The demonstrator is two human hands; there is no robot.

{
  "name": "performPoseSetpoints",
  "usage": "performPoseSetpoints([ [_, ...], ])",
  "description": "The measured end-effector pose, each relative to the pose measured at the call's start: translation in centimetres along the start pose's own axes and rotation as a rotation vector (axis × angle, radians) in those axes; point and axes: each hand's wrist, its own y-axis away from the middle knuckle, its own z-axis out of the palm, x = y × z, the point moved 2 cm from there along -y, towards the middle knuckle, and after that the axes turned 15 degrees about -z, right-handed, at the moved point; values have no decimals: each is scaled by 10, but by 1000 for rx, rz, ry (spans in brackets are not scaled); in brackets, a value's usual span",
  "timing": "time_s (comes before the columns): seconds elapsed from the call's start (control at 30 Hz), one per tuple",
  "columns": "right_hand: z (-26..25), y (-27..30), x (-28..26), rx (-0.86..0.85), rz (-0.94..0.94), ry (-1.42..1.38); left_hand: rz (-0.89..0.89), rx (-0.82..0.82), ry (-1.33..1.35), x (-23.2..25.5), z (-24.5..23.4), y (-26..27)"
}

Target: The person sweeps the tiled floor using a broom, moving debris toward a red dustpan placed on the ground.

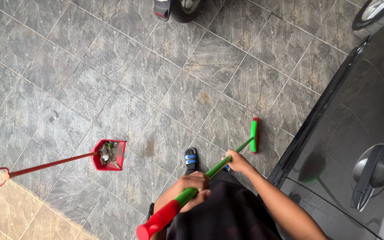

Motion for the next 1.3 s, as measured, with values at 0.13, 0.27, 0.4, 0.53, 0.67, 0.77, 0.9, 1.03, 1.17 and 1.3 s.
performPoseSetpoints([
  [0.13,25,-18,-13,1,-27,-8,-52,26,-34,-1,-9,5],
  [0.27,63,-45,-68,-32,-253,-201,-67,64,-187,27,-24,19],
  [0.4,54,-47,-147,-136,-281,-65,-15,11,-171,67,-39,33],
  [0.53,33,-22,-183,-167,-245,-43,59,-97,-98,91,-44,43],
  [0.67,14,0,-134,-126,-224,-11,46,-112,-97,75,-36,34],
  [0.77,-1,14,-63,-96,-129,43,8,-53,-51,40,-17,12],
  [0.9,-32,27,12,10,-135,90,-84,-42,59,-3,12,-20],
  [1.03,-36,34,37,47,31,144,-251,-67,138,-22,30,-31],
  [1.17,-4,8,14,88,22,23,-78,-51,-62,-9,24,-33],
  [1.3,25,-31,-43,156,-179,-155,-34,-52,-209,34,9,-32],
])
